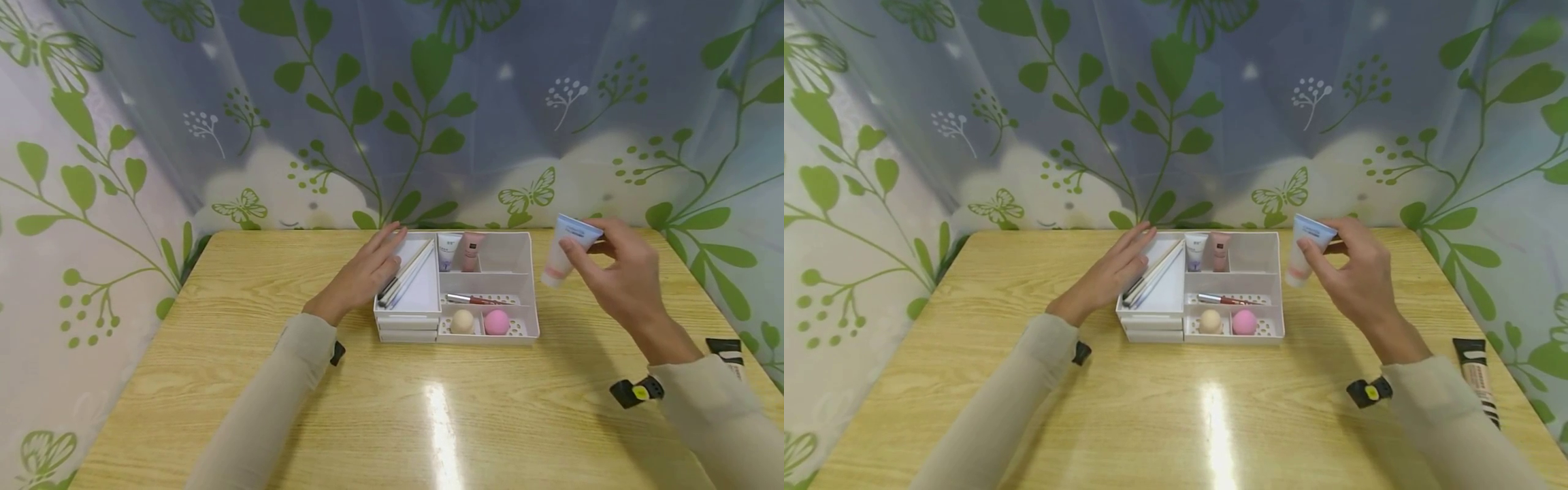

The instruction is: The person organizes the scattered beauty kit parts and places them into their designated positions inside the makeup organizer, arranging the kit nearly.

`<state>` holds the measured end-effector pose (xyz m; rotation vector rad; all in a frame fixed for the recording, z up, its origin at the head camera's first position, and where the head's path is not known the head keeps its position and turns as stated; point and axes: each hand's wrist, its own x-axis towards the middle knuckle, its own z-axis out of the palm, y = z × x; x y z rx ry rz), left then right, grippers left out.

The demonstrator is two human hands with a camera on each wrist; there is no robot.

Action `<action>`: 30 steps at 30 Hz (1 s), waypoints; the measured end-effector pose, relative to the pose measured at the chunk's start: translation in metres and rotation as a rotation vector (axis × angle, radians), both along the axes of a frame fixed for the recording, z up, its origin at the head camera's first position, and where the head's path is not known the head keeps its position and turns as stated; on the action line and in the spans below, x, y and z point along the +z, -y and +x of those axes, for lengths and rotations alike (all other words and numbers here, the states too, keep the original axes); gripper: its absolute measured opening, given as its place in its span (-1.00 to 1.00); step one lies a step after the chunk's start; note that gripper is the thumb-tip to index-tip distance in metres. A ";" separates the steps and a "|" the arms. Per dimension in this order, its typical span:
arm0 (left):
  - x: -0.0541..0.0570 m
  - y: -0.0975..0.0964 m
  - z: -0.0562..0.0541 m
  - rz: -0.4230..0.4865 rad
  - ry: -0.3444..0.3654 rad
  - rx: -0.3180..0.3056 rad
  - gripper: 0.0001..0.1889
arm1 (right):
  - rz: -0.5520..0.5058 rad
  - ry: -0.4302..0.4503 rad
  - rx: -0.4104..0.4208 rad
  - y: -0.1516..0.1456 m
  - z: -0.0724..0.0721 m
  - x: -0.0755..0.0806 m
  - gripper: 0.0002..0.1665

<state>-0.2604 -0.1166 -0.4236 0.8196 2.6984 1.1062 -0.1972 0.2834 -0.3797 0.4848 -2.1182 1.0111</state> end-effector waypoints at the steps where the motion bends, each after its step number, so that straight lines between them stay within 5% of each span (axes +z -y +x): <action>1: 0.000 0.000 0.000 -0.001 0.000 0.001 -0.34 | -0.002 0.000 0.004 0.001 -0.001 0.000 -0.60; 30: -0.002 0.001 -0.003 -0.023 -0.021 0.002 -0.34 | 0.044 0.060 0.051 0.035 -0.016 -0.013 -0.62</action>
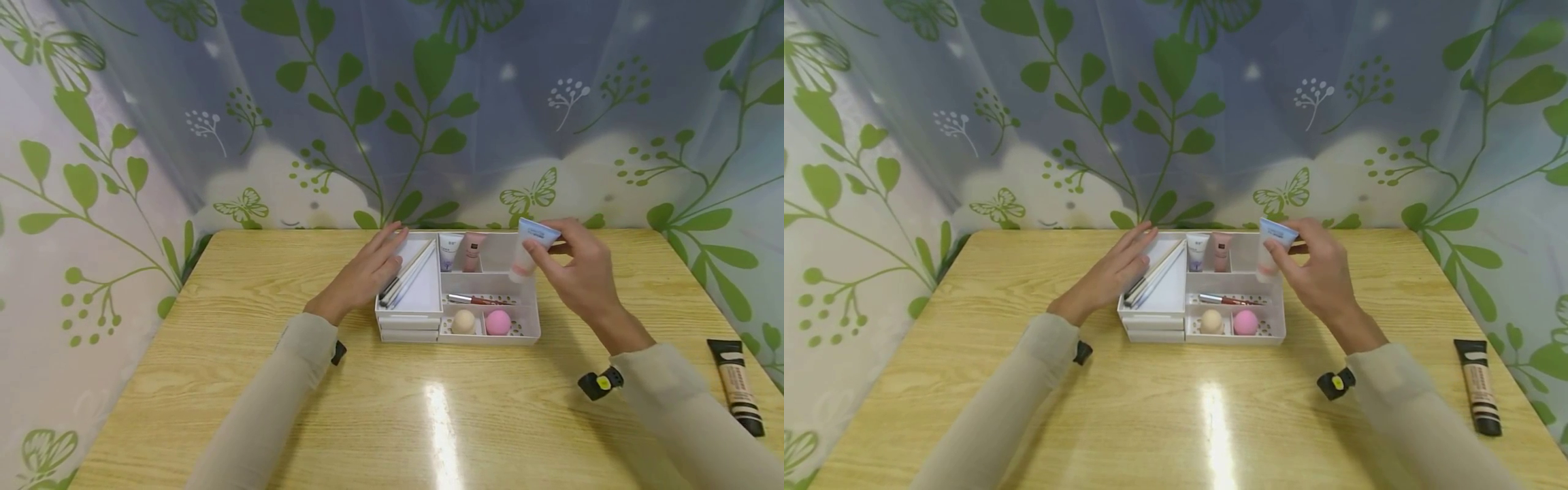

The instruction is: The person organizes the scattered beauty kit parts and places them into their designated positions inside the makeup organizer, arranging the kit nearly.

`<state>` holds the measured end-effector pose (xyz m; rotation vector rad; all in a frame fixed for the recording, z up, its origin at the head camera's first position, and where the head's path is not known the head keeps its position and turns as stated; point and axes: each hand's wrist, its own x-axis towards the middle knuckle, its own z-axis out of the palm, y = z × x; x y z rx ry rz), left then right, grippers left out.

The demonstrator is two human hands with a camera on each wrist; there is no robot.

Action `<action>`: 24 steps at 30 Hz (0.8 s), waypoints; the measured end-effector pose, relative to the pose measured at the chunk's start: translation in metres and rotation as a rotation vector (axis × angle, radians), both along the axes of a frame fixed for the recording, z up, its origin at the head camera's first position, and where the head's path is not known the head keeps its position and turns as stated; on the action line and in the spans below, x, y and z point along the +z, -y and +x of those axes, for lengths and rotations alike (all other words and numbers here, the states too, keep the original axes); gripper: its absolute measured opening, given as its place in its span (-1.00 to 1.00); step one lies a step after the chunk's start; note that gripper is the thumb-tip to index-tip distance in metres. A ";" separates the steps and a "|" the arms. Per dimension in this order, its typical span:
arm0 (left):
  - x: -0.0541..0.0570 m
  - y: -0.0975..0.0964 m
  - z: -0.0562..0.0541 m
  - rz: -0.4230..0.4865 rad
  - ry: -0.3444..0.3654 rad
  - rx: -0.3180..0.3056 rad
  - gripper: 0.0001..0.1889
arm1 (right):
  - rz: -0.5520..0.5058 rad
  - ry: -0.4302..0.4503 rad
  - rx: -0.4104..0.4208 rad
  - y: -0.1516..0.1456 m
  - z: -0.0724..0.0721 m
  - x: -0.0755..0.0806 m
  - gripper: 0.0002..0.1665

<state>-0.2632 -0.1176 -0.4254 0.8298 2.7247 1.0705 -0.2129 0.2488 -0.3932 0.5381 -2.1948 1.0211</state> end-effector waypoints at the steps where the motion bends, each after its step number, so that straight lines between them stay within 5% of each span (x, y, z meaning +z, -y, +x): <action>1: 0.000 0.000 0.000 -0.001 0.000 0.000 -0.33 | 0.002 0.002 -0.001 0.000 -0.001 -0.001 -0.62; 24: 0.000 0.000 0.000 0.013 0.001 -0.005 -0.33 | -0.053 0.082 -0.044 0.017 -0.007 -0.010 -0.65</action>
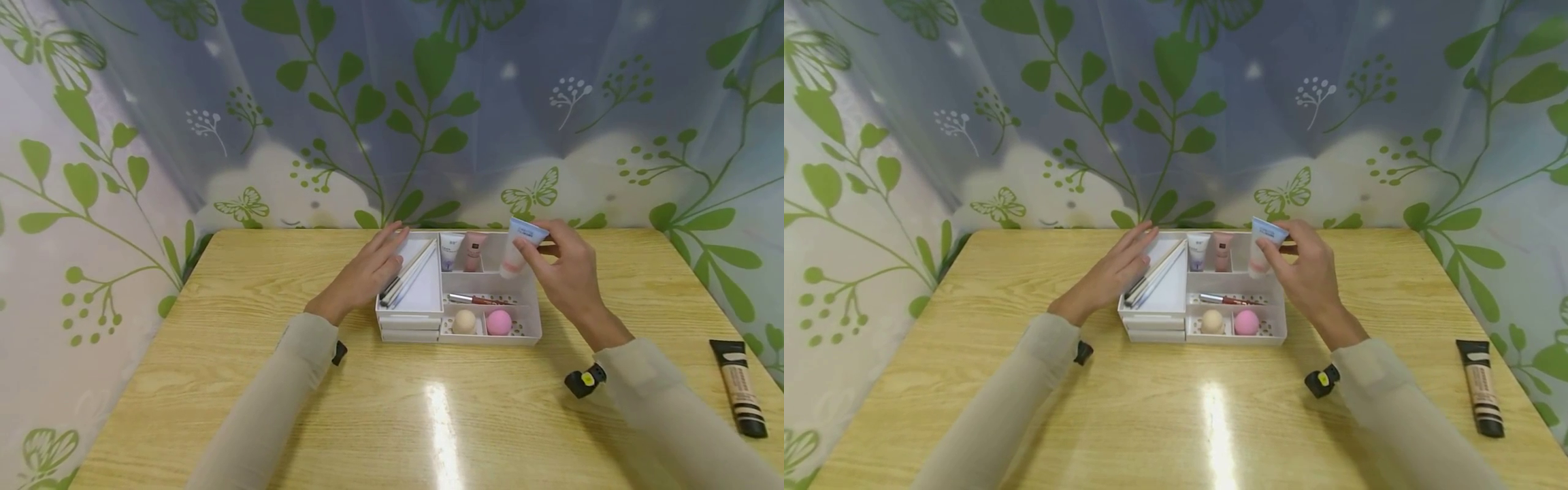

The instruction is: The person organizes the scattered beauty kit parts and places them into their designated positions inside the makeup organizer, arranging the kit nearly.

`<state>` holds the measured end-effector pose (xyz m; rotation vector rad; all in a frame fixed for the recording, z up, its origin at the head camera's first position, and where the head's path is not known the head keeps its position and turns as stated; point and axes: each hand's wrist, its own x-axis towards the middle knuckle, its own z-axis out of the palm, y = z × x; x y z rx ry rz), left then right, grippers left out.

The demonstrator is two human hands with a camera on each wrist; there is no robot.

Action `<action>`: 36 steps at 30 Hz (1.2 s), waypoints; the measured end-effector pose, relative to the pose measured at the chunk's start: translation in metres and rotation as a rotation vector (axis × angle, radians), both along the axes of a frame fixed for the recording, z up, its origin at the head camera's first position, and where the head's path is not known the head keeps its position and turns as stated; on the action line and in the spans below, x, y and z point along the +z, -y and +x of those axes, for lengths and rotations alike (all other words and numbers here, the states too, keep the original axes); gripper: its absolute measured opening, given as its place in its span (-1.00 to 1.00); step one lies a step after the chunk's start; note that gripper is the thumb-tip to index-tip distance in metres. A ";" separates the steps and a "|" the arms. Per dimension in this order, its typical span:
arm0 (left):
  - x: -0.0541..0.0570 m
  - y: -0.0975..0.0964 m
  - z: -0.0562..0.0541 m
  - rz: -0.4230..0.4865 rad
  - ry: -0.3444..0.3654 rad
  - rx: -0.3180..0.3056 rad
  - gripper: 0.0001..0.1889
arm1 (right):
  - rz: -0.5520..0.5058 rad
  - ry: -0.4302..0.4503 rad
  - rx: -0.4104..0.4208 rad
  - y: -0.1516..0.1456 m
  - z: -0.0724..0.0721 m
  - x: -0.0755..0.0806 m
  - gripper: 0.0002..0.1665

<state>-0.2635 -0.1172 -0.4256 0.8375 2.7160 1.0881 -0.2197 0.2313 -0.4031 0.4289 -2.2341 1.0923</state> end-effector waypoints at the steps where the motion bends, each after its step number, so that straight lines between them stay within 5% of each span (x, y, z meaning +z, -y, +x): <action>1: 0.000 0.000 0.000 -0.001 -0.002 0.000 -0.33 | 0.001 0.001 -0.001 0.000 0.000 0.000 -0.65; 36: 0.002 -0.002 0.003 0.016 -0.011 0.010 -0.33 | 0.042 0.066 0.023 0.000 -0.011 -0.022 -0.70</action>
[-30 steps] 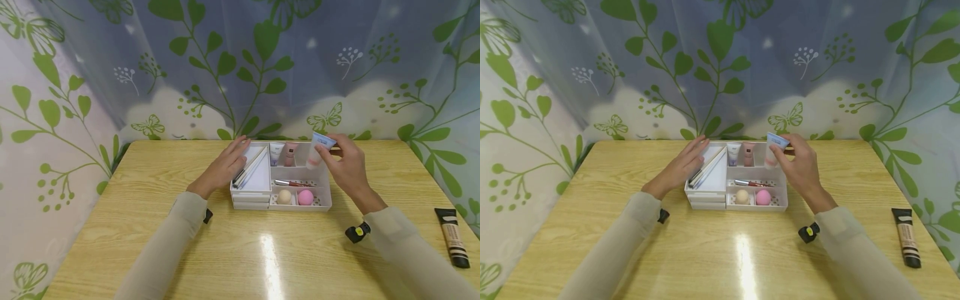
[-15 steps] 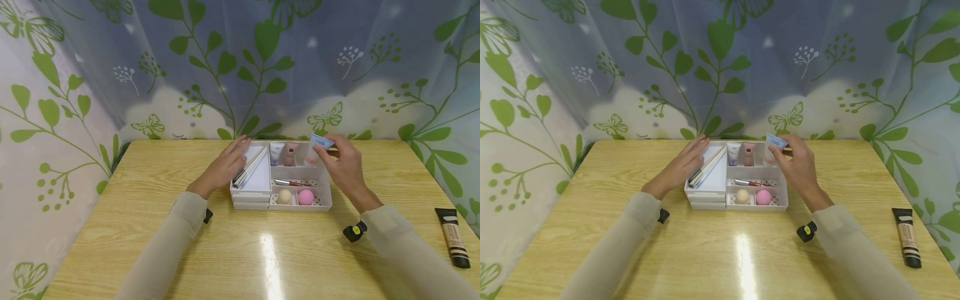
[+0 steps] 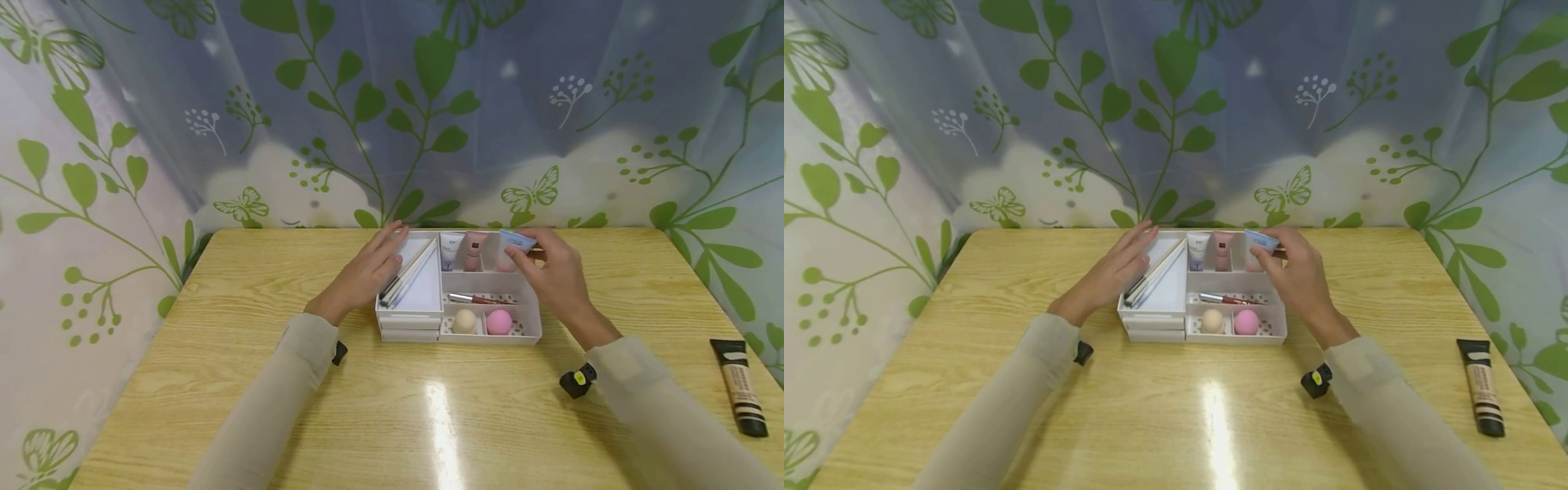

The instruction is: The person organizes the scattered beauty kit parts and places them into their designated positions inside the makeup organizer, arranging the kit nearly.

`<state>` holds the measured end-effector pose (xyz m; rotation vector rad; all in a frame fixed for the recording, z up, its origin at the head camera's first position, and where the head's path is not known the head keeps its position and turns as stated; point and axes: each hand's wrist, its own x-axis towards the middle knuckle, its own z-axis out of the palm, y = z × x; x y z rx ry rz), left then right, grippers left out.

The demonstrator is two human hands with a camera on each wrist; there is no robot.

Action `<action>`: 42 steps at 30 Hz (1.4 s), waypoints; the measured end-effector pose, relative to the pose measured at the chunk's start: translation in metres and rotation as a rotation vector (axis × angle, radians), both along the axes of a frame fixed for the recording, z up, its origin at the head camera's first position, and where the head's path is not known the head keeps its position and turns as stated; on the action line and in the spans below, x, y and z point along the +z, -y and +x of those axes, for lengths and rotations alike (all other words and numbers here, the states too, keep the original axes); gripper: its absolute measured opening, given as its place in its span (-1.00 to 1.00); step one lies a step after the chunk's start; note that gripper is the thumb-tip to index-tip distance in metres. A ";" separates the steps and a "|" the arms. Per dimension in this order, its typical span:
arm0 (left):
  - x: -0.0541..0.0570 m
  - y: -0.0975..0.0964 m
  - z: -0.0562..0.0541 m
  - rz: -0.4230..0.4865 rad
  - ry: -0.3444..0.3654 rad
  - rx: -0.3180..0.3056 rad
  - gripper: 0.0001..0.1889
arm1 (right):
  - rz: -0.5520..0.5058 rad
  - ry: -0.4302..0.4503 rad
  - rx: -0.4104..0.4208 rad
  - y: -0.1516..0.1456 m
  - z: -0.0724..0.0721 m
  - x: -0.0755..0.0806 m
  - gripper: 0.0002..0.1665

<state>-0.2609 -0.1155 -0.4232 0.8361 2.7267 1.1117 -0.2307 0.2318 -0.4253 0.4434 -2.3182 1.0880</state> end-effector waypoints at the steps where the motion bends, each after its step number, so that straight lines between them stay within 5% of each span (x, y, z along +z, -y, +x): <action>1: 0.000 0.000 0.000 0.002 0.002 0.000 -0.33 | 0.012 0.004 0.003 0.001 0.000 0.000 -0.70; 20: -0.003 0.000 -0.002 -0.004 0.015 -0.009 -0.33 | 0.087 0.071 0.043 0.006 0.000 0.001 -0.68; 42: -0.002 0.000 -0.002 0.005 0.013 0.000 -0.34 | 0.106 0.001 -0.004 0.008 0.002 0.000 -0.67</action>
